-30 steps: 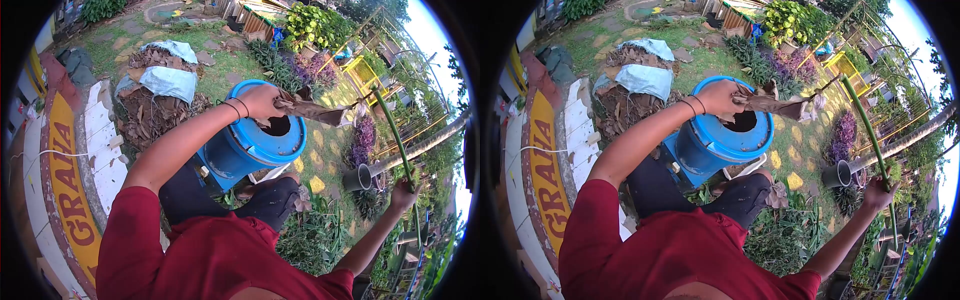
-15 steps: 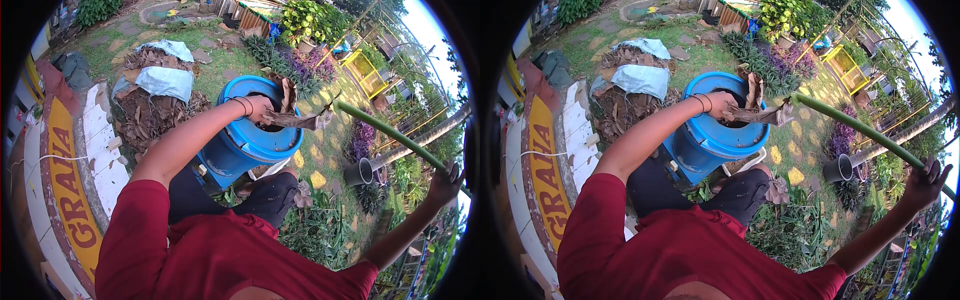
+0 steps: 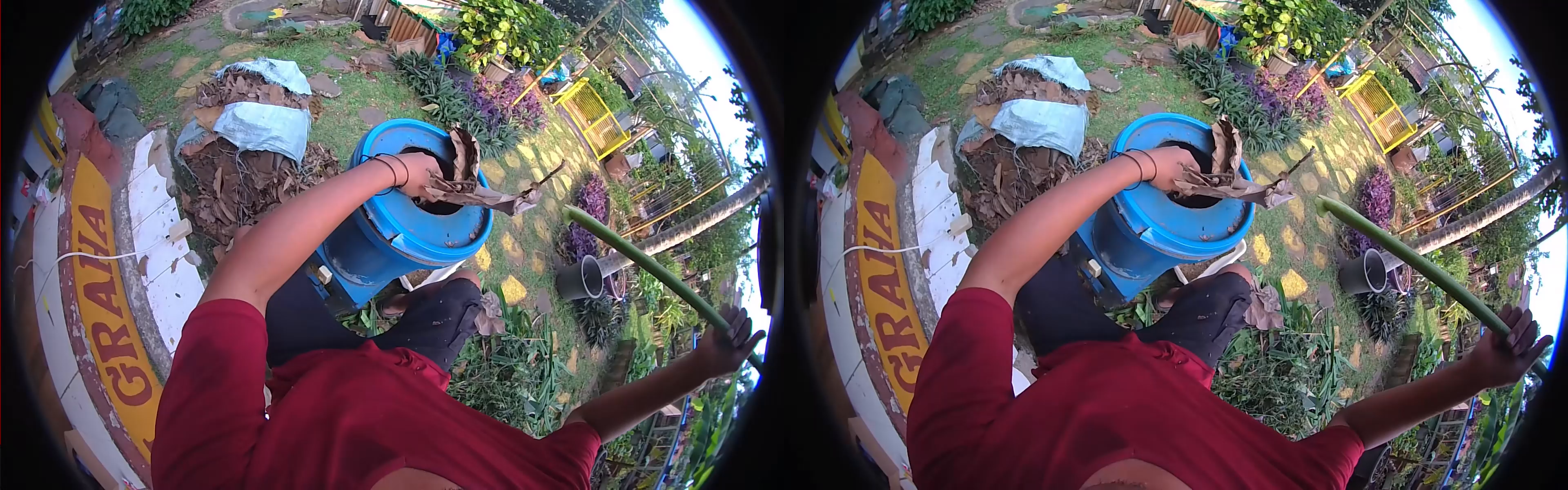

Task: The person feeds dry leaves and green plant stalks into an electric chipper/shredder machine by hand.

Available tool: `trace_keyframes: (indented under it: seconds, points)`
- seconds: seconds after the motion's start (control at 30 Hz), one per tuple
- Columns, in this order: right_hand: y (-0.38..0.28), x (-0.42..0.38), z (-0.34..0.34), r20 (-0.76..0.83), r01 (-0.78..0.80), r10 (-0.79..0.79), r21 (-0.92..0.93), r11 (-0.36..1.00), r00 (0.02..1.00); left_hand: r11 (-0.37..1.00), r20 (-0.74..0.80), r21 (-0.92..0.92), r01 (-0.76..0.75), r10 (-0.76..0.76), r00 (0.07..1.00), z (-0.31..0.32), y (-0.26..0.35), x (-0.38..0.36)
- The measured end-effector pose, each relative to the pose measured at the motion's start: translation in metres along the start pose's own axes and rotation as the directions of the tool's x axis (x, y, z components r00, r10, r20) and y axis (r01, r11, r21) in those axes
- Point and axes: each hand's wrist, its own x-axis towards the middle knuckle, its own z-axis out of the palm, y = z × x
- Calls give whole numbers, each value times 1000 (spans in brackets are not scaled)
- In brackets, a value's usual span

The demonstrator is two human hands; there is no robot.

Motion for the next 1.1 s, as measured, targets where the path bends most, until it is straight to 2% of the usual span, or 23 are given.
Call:
trace_keyframes:
  seconds: [0.03,0.07,0.13,0.2,0.23,0.3,0.33,0.37,0.43,0.47,0.5,0.57,0.63,0.7,0.83,0.9,0.97,1.0,1.1]
  points:
    - [1,-1,-2,109,-34,31,26,999,994,1000,13,-1,12,-12,1000,0,0,2]
    - [20,-21,47,-128,89,-135,-313,946,982,1000,18,-2,3,-3,1000,2,-3,3]
    - [39,-27,31,-152,62,-99,-233,971,983,1000,23,2,-15,15,1000,4,-5,7]
    - [74,-40,43,24,-9,13,-152,988,1000,1000,48,21,5,-6,999,3,-7,9]
    - [92,-53,68,-54,19,-33,-230,973,998,1000,50,25,1,-3,999,0,-3,10]
    - [124,-59,81,5,-43,44,-126,991,999,990,130,80,115,-125,984,-6,7,5]
    - [137,-60,93,-40,-67,64,-83,994,997,970,189,242,-8,-39,981,-10,8,4]
    - [146,-64,102,-24,-116,115,-36,993,993,968,193,249,-5,-45,980,-14,11,4]
    - [168,-68,119,36,-204,203,20,979,979,957,275,176,230,-273,922,-27,21,0]
    - [177,-75,140,-67,-212,215,51,976,974,939,354,248,238,-317,880,-42,34,-9]
    - [192,-77,138,-3,-264,264,-12,965,965,938,358,253,238,-320,877,-48,41,-17]
    - [205,-83,144,14,-272,281,-209,939,959,937,255,164,309,-343,904,-63,50,-36]
    - [210,-86,157,45,-266,281,-208,941,959,933,223,199,301,-342,913,-76,51,-50]
    - [221,-91,164,79,-296,329,-277,914,941,959,37,138,247,-255,966,-83,51,-61]
    - [269,-117,183,231,-276,510,-624,731,829,976,63,27,216,-217,974,-90,65,-62]
    - [281,-125,187,267,-273,566,-669,692,780,975,56,45,219,-222,974,-88,57,-56]
    - [274,-125,187,276,-281,556,-640,715,784,968,-10,13,252,-252,968,-94,41,-53]
    - [271,-122,186,274,-280,550,-637,718,789,973,-104,-22,229,-230,968,-94,28,-53]
    - [262,-119,177,280,-276,521,-601,750,806,952,-130,4,305,-302,944,-96,-4,-36]
